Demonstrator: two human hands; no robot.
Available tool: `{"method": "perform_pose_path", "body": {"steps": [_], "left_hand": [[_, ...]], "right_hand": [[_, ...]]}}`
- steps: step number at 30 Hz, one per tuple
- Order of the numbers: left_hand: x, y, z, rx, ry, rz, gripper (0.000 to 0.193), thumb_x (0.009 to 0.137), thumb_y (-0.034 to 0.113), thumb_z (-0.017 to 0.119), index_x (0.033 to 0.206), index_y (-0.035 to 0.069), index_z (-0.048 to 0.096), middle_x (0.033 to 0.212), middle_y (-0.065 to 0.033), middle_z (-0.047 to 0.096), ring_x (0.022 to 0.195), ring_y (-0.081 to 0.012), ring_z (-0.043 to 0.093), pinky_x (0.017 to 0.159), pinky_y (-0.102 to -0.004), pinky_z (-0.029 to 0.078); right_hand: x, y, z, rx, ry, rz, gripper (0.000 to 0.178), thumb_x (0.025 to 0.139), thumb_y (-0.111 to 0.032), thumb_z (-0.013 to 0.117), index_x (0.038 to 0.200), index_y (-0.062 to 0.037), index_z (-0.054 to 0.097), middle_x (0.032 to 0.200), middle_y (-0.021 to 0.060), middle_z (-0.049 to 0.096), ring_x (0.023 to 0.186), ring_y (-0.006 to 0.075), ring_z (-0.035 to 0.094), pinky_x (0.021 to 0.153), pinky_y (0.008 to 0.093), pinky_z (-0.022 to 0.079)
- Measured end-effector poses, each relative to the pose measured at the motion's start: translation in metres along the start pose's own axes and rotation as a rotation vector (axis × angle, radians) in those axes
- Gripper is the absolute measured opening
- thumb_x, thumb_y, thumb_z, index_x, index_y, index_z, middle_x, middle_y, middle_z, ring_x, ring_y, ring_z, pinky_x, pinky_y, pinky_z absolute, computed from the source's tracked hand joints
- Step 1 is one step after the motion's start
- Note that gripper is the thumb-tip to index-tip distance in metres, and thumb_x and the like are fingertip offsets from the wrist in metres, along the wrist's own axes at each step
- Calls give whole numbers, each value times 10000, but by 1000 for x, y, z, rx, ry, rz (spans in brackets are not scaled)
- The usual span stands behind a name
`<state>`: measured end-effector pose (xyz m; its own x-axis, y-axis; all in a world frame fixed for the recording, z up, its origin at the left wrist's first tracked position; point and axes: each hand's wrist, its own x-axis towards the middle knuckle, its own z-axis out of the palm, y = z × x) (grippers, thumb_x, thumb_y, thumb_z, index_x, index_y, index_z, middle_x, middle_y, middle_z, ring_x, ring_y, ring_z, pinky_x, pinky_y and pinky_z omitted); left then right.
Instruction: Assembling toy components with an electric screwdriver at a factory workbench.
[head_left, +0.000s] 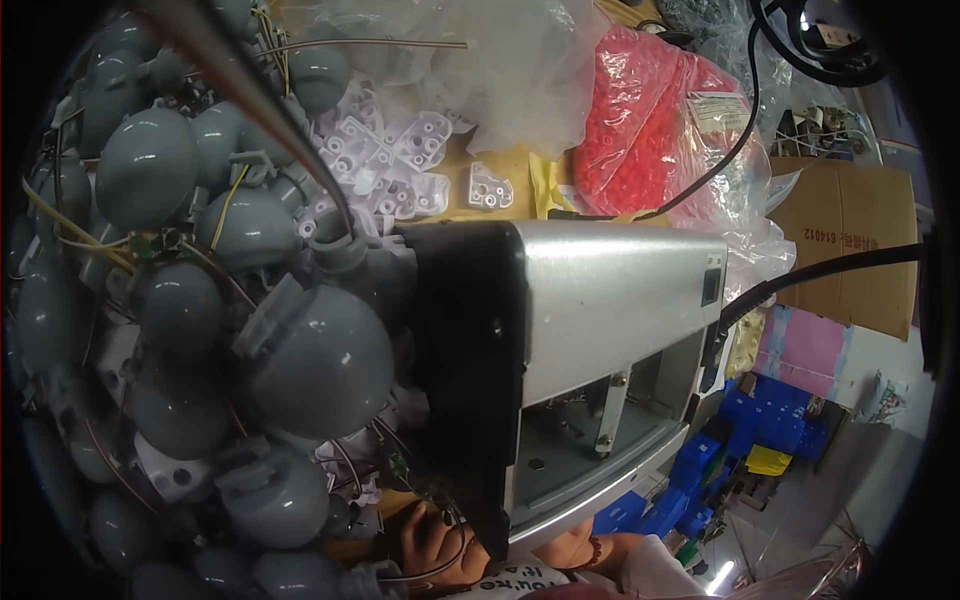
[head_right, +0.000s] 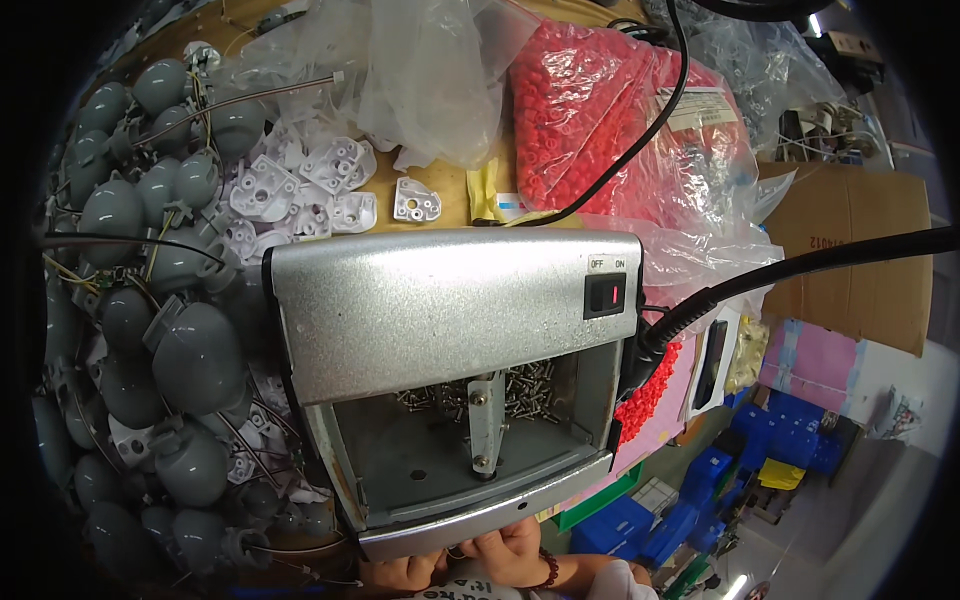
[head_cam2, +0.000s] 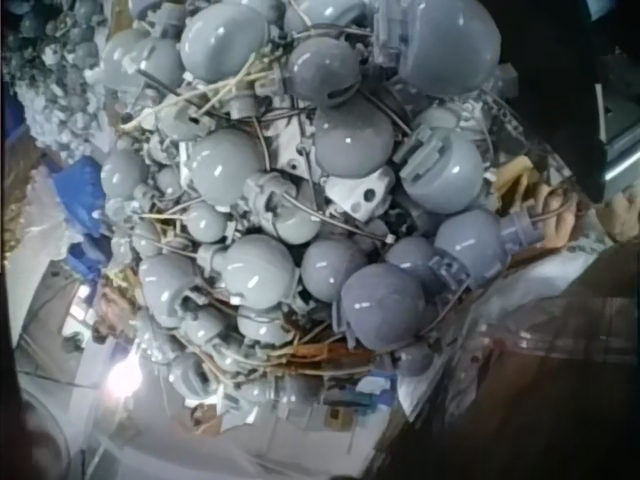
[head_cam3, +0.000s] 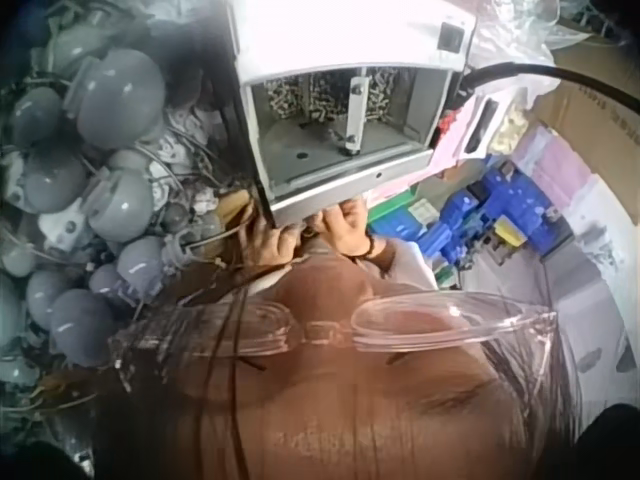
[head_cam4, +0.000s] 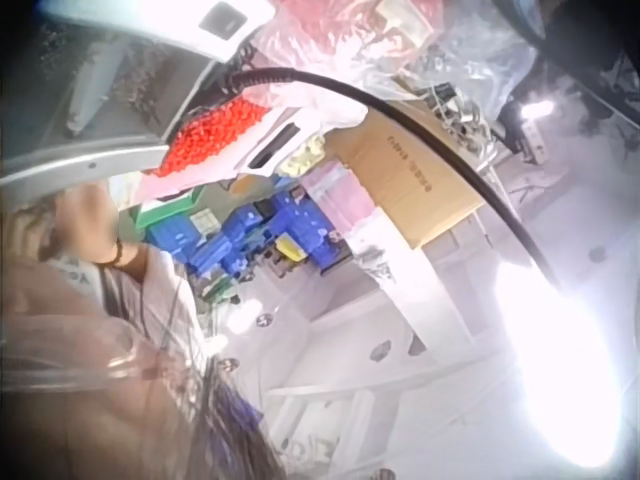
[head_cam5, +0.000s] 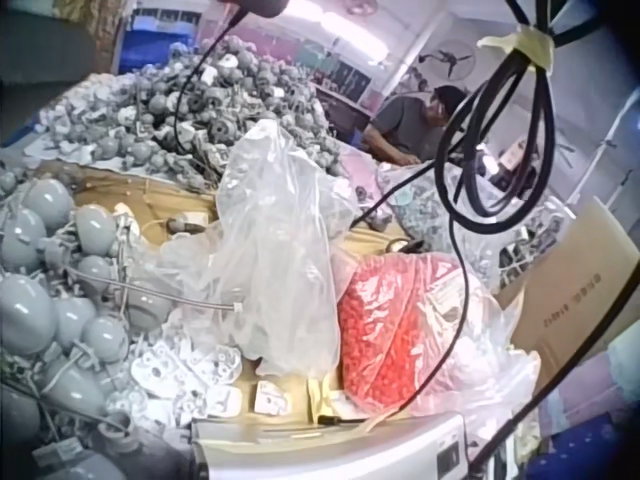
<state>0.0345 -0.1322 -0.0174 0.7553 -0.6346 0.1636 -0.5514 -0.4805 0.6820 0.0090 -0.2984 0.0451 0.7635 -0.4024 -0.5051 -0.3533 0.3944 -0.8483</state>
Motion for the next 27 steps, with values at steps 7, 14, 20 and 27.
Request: {"method": "perform_pose_path", "body": {"steps": [7,14,20,27], "left_hand": [[-19,3,5,1,-103,16,158,784,219,717,917,157,657,942,-28,662,1071,-266,601,993,-611,412],[-36,-9,-18,52,-187,-25,451,756,291,788,1173,183,651,1198,-148,607,1249,-359,486,1086,-649,288],[17,9,-15,-123,-91,-95,129,781,244,714,834,143,654,911,-22,661,1015,-248,634,965,-594,448],[25,9,-23,-84,-58,-66,200,776,180,747,942,132,648,930,-53,569,1141,-296,618,983,-585,435]], "right_hand": [[12,-12,-6,14,-9,19,158,1033,-67,541,1159,27,532,951,97,683,747,91,623,625,204,482],[7,-2,-6,83,-64,-51,191,1040,-131,548,1149,25,532,915,97,659,695,84,561,577,225,430],[-13,5,-11,170,-173,114,156,1061,-83,465,1213,-45,468,820,72,564,656,80,443,599,232,384],[-30,-4,-42,-47,-173,174,99,1051,-111,517,1119,-69,459,804,62,572,631,67,439,561,217,374]]}}
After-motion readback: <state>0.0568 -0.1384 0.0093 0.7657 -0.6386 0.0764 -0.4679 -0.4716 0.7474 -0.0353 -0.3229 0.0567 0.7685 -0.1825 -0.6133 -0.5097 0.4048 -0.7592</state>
